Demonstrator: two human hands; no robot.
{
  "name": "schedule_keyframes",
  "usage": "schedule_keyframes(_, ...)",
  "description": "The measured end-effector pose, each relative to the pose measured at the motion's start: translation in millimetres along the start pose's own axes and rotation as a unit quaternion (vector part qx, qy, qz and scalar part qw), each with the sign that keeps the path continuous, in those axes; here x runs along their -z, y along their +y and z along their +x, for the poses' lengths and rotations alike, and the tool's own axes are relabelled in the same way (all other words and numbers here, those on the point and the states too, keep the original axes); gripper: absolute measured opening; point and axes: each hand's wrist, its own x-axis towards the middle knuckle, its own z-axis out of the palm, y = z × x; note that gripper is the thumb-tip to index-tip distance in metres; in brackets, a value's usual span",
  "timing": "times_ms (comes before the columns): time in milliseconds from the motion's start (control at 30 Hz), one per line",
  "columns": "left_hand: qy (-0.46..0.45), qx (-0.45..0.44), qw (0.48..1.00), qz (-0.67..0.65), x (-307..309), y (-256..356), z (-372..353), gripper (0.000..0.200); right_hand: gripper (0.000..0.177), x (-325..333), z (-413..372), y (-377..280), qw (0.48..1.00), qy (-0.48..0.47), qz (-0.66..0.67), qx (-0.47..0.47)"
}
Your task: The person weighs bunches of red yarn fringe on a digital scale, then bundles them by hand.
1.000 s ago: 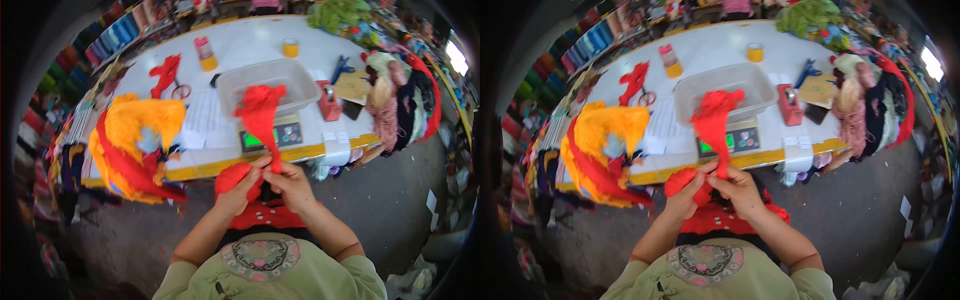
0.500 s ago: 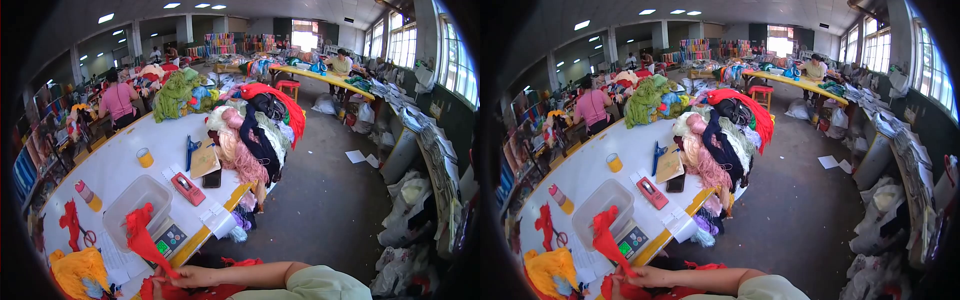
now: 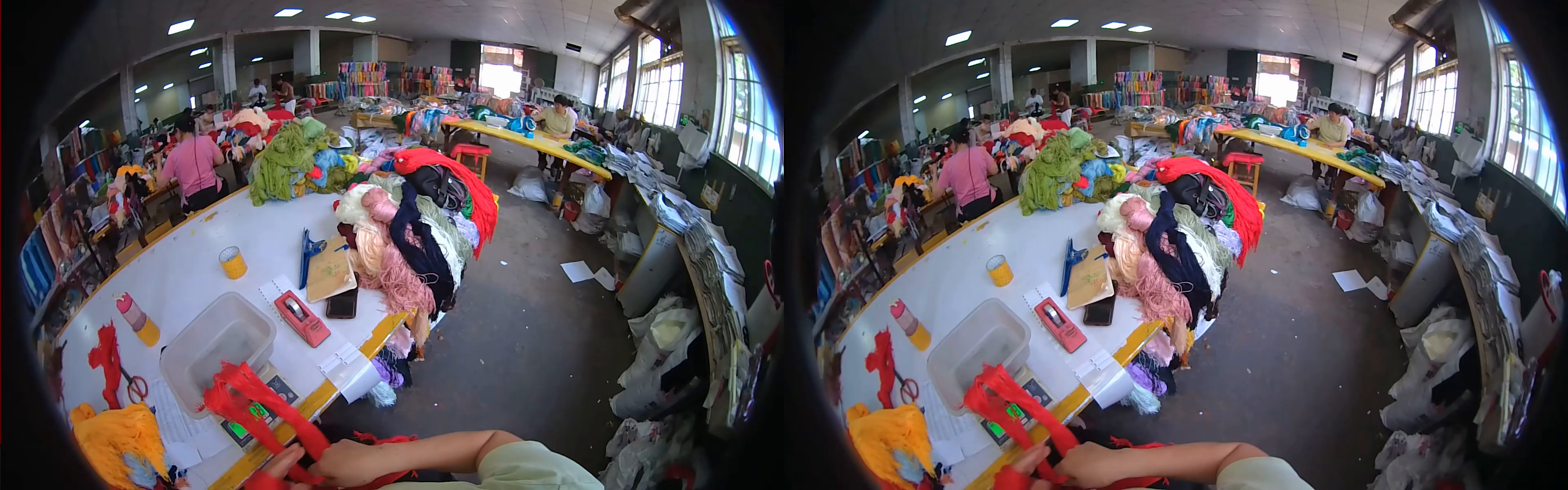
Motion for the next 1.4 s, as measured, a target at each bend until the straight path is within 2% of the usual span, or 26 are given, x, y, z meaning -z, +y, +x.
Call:
schedule_keyframes(67, -0.007, 0.029, 0.997, 0.078, -10.4, -13.3, 5.7, 0.064, 0.011, 2.3, -11.6, -1.5, 0.998, 0.055, 0.003, 0.016)
schedule_keyframes(167, -0.001, 0.043, 0.990, 0.133, -13.7, -21.5, 3.1, 0.063, 0.024, 42.3, -52.4, -4.0, 0.979, 0.096, 0.133, 0.120)
schedule_keyframes(200, 0.004, 0.045, 0.989, 0.143, -12.7, -22.4, 2.2, 0.062, 0.022, 30.6, -48.2, 8.3, 0.971, 0.106, 0.168, 0.132)
schedule_keyframes(300, 0.022, 0.052, 0.984, 0.167, -8.8, -24.5, -1.0, 0.062, 0.024, 19.1, -37.5, 31.1, 0.951, 0.036, 0.295, 0.087)
schedule_keyframes(333, 0.028, 0.052, 0.983, 0.176, -7.2, -24.7, -2.1, 0.061, 0.023, 11.9, -35.4, 36.9, 0.909, 0.012, 0.411, 0.067)
schedule_keyframes(367, 0.032, 0.052, 0.981, 0.186, -5.1, -25.0, -5.0, 0.061, 0.025, -10.8, -23.7, 52.2, 0.892, 0.090, 0.415, 0.152)
schedule_keyframes(433, 0.041, 0.035, 0.978, 0.201, 0.7, -22.6, -9.4, 0.060, 0.022, -9.4, -25.7, 74.2, 0.909, 0.219, 0.294, 0.198)
schedule_keyframes(467, 0.044, 0.021, 0.977, 0.209, 0.7, -20.8, -8.7, 0.060, 0.022, 3.3, -29.9, 84.9, 0.930, 0.248, 0.230, 0.145)
schedule_keyframes(500, 0.040, -0.007, 0.975, 0.221, -1.6, -15.2, -5.5, 0.049, 0.022, 21.1, -34.1, 97.1, 0.944, 0.271, 0.163, 0.094)
schedule_keyframes(533, 0.037, 0.019, 0.976, 0.214, 9.3, -20.7, -8.5, 0.047, 0.022, 33.7, -32.8, 109.6, 0.922, 0.355, 0.133, 0.076)
schedule_keyframes(567, 0.043, 0.049, 0.976, 0.208, 20.8, -28.2, -17.9, 0.047, 0.023, 52.8, -33.6, 127.9, 0.921, 0.376, 0.087, 0.060)
schedule_keyframes(633, 0.046, 0.069, 0.958, 0.275, 7.9, -15.3, -14.6, 0.053, 0.031, 77.3, -28.3, 170.7, 0.867, 0.497, 0.047, 0.008)
schedule_keyframes(667, 0.047, 0.078, 0.956, 0.279, 5.4, -16.5, -14.8, 0.053, 0.031, 90.8, -29.1, 184.2, 0.859, 0.511, -0.022, -0.025)
schedule_keyframes(767, 0.040, 0.095, 0.965, 0.240, 2.2, -19.4, -18.5, 0.055, 0.027, 105.4, -19.7, 223.0, 0.878, 0.469, -0.038, -0.085)
schedule_keyframes(867, 0.036, 0.101, 0.968, 0.225, 2.0, -18.1, -19.3, 0.053, 0.025, 107.5, -12.6, 221.2, 0.891, 0.451, -0.040, -0.026)
schedule_keyframes(967, 0.031, 0.103, 0.968, 0.227, 2.8, -18.6, -17.0, 0.051, 0.024, 104.6, -7.7, 217.5, 0.924, 0.368, -0.100, 0.018)
schedule_keyframes(1067, 0.029, 0.102, 0.970, 0.217, 4.3, -26.3, -13.9, 0.049, 0.026, 101.1, -2.5, 218.8, 0.928, 0.367, -0.060, 0.001)
schedule_keyframes(1133, 0.010, 0.111, 0.962, 0.249, 2.9, -20.9, -9.3, 0.048, 0.026, 91.3, 4.5, 232.3, 0.917, 0.381, -0.113, 0.034)
schedule_keyframes(1167, 0.000, 0.087, 0.959, 0.270, 2.8, -23.7, -8.4, 0.047, 0.025, 87.4, 2.5, 234.9, 0.895, 0.423, -0.128, 0.055)
schedule_keyframes(1200, 0.000, 0.076, 0.972, 0.223, 13.7, -40.5, -12.2, 0.048, 0.021, 84.8, 1.3, 239.8, 0.893, 0.427, -0.118, 0.076)
schedule_keyframes(1300, 0.014, 0.082, 0.976, 0.201, 19.6, -47.6, -4.2, 0.049, 0.022, 75.9, -14.0, 217.2, 0.892, 0.438, -0.104, 0.050)
schedule_keyframes(1400, 0.032, 0.088, 0.970, 0.222, 12.4, -37.0, -4.4, 0.045, 0.020, 67.3, -18.7, 208.0, 0.862, 0.487, -0.130, 0.057)
